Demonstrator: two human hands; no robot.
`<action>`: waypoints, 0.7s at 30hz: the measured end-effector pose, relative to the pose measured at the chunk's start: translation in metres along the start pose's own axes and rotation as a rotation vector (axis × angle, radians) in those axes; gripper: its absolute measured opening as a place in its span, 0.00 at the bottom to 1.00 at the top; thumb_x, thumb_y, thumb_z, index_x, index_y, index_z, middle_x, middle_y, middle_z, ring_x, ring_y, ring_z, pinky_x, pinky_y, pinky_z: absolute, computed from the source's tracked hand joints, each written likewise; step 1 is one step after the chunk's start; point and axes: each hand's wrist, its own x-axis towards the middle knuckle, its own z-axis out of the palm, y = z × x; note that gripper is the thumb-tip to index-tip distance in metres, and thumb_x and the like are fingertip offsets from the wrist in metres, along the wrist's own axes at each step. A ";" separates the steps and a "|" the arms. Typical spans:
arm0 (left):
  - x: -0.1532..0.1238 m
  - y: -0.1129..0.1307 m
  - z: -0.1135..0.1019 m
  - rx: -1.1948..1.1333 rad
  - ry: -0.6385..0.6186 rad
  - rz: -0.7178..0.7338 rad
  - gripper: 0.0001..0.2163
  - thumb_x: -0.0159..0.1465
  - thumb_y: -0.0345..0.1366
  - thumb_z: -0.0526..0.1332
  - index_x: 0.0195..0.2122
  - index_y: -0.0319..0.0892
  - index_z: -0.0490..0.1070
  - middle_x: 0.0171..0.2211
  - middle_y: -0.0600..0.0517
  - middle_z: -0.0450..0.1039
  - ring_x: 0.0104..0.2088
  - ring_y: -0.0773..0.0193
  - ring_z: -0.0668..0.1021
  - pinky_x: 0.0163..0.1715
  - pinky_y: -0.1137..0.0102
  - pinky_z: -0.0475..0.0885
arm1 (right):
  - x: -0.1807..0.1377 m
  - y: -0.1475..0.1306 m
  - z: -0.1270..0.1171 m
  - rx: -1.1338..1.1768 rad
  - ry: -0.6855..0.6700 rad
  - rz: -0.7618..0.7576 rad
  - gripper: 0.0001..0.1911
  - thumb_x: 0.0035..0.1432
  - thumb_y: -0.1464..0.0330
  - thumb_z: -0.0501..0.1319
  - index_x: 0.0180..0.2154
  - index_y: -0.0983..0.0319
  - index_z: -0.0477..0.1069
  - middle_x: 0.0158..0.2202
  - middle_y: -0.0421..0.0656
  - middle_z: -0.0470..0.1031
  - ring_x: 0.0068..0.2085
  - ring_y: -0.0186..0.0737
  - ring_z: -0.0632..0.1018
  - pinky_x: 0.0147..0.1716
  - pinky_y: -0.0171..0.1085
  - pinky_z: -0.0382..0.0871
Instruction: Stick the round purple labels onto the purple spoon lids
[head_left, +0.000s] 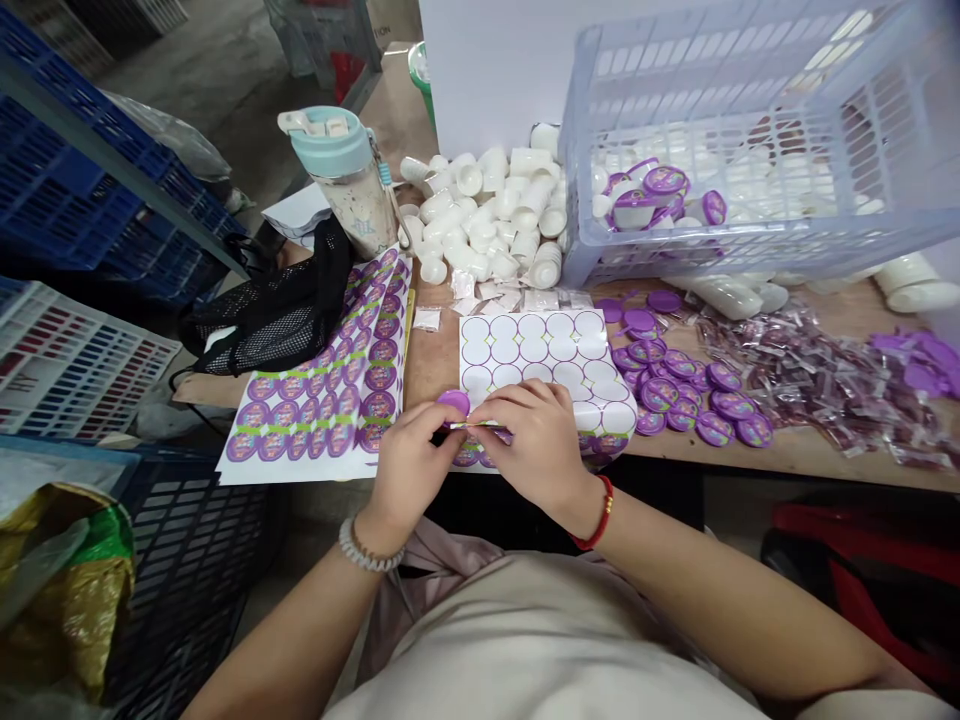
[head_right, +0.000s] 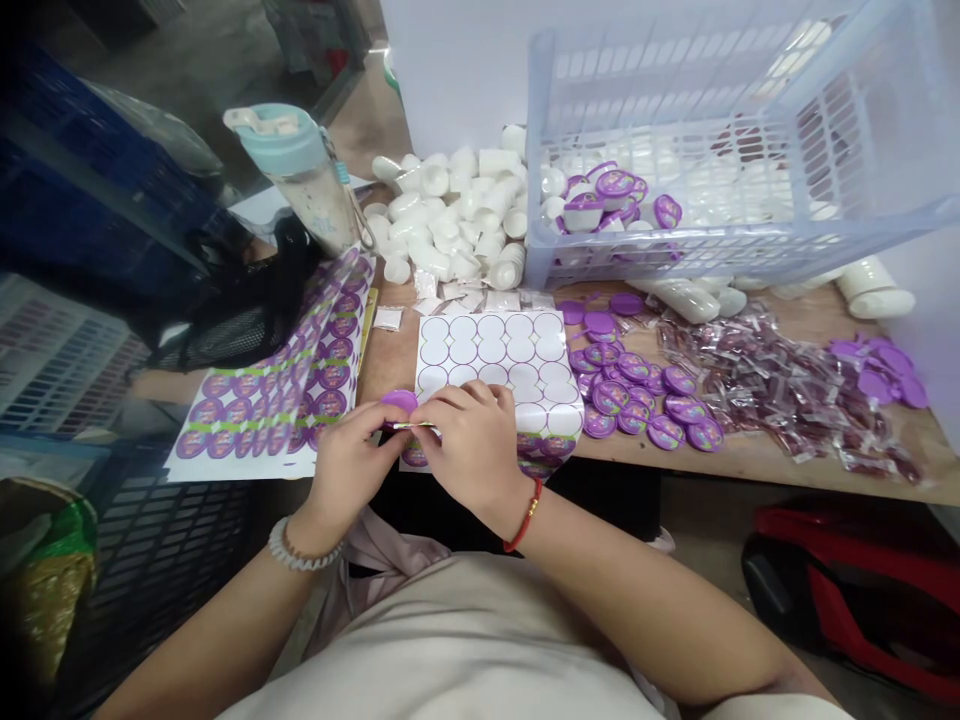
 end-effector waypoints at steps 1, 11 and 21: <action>0.000 0.001 0.000 -0.008 -0.002 -0.008 0.07 0.65 0.26 0.64 0.36 0.46 0.78 0.37 0.53 0.83 0.38 0.60 0.83 0.40 0.67 0.76 | 0.000 0.000 0.000 0.008 0.002 0.008 0.04 0.65 0.66 0.71 0.35 0.52 0.82 0.40 0.37 0.85 0.44 0.45 0.76 0.47 0.48 0.58; -0.002 0.002 -0.006 0.039 -0.041 0.015 0.06 0.67 0.28 0.64 0.40 0.46 0.79 0.41 0.50 0.84 0.43 0.57 0.84 0.45 0.65 0.78 | -0.003 0.002 0.004 0.044 0.042 0.052 0.09 0.65 0.67 0.70 0.31 0.52 0.82 0.39 0.36 0.85 0.44 0.44 0.76 0.51 0.49 0.55; -0.003 -0.003 -0.015 0.094 -0.268 0.144 0.12 0.71 0.39 0.63 0.53 0.45 0.79 0.55 0.44 0.82 0.56 0.50 0.82 0.58 0.56 0.77 | -0.008 0.023 0.001 0.159 0.085 -0.188 0.11 0.71 0.66 0.62 0.34 0.52 0.80 0.39 0.36 0.85 0.48 0.43 0.77 0.65 0.53 0.53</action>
